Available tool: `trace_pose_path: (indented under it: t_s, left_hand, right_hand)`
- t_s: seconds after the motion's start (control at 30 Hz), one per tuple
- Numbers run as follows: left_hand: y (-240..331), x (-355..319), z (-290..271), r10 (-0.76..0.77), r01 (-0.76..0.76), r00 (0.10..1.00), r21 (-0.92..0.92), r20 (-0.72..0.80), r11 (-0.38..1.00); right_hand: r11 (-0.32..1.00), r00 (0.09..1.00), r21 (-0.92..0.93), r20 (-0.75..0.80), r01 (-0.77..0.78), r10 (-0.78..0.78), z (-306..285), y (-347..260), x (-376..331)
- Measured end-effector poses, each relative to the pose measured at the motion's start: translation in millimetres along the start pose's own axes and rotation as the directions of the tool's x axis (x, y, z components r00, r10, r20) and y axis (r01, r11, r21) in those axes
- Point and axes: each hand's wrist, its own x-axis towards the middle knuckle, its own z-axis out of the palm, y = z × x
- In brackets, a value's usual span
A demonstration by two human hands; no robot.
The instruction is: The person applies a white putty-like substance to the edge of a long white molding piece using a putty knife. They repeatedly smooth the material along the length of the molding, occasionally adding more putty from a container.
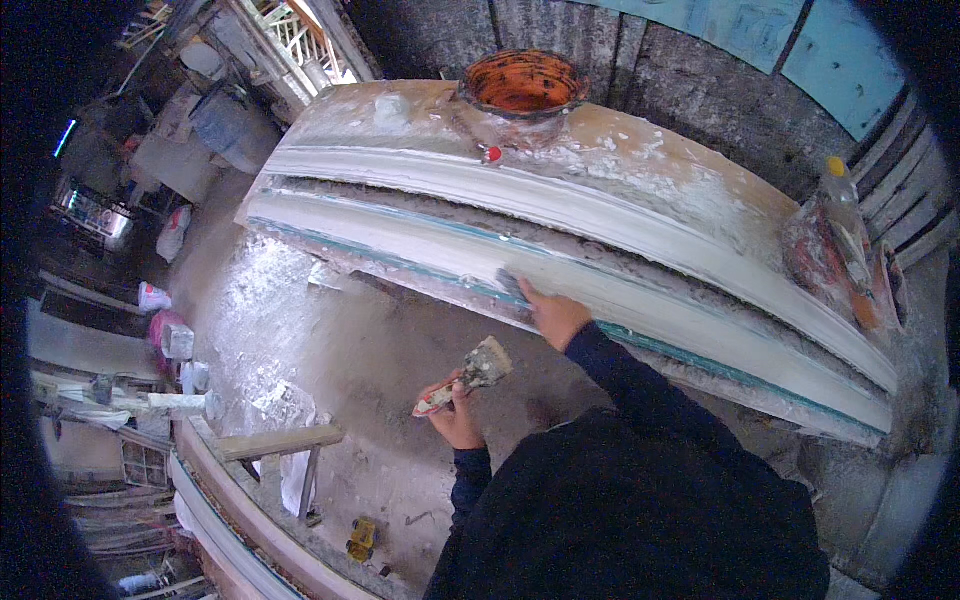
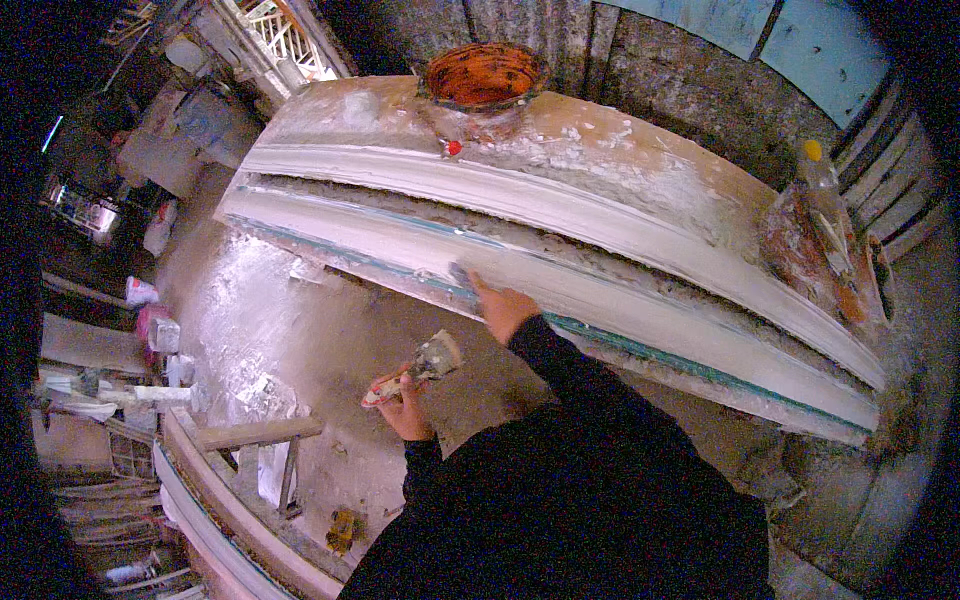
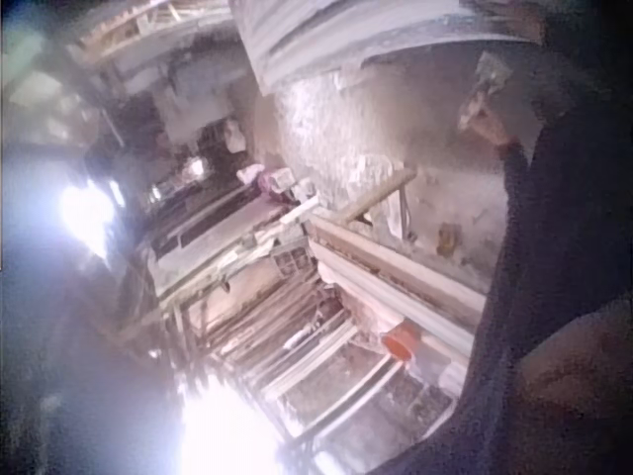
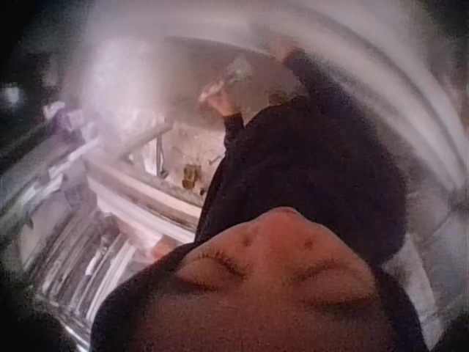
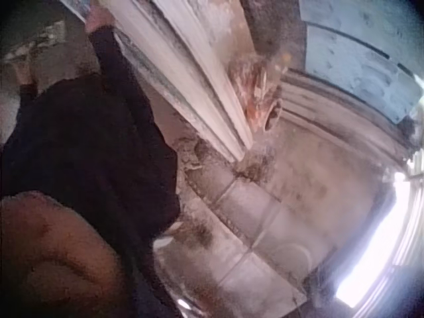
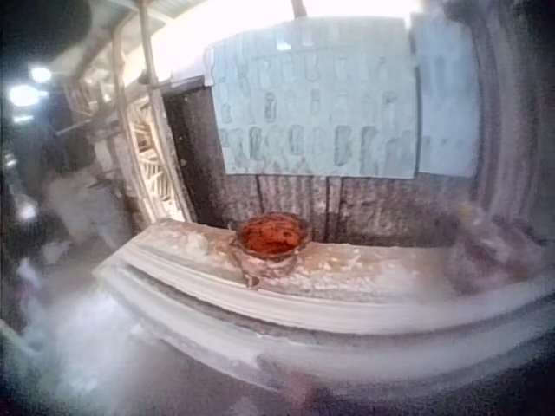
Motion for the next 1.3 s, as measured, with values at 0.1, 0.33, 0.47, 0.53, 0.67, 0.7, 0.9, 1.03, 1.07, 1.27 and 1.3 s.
trace_pose_path:
  t_s: [0.1,0.33,0.47,0.53,0.67,0.7,0.9,1.03,1.07,1.27,1.3]
  left_hand:
    - [9,-5,6,0.033,-0.033,0.999,0.13,-0.004,0.991]
    - [-3,-10,-19,-0.001,0.003,0.996,0.024,-0.088,1.0]
    - [-8,-7,-19,0.01,-0.001,0.992,0.069,-0.122,0.998]
    - [-9,-5,-12,0.01,-0.004,0.99,0.048,-0.139,0.999]
    - [-11,0,2,0.016,-0.015,0.994,0.012,-0.105,1.0]
    - [-13,1,3,0.031,-0.029,0.995,0.021,-0.094,0.999]
    - [-11,-4,13,0.004,-0.005,1.0,0.054,0.013,0.999]
    - [-10,-9,19,-0.024,0.024,1.0,0.021,0.012,0.999]
    - [-8,-10,19,-0.002,0.002,1.0,0.029,0.007,1.0]
    - [-3,-21,3,0.01,-0.006,0.998,0.054,-0.068,0.999]
    - [-7,-22,-1,0.009,-0.005,0.997,0.051,-0.078,0.999]
  right_hand:
    - [0.985,0.985,0.094,-0.107,0.144,-0.134,1,-8,27]
    - [0.932,0.951,0.22,-0.177,0.288,-0.253,-56,102,-68]
    - [0.967,0.928,0.057,0.299,-0.248,0.221,-105,121,-142]
    - [0.965,0.921,-0.037,0.289,-0.26,0.26,-103,134,-162]
    - [0.979,0.966,-0.068,0.161,-0.194,0.202,-85,151,-176]
    - [0.981,0.974,-0.069,0.126,-0.182,0.19,-83,150,-174]
    - [0.965,0.943,-0.064,0.206,-0.253,0.261,-58,110,-126]
    - [0.988,0.979,0.039,0.141,-0.151,0.145,-44,63,-72]
    - [0.99,0.981,0.051,0.147,-0.132,0.124,-44,56,-64]
    - [0.982,0.953,-0.015,0.242,-0.186,0.184,-69,98,-117]
    - [0.977,0.947,-0.041,0.24,-0.208,0.212,-69,101,-123]
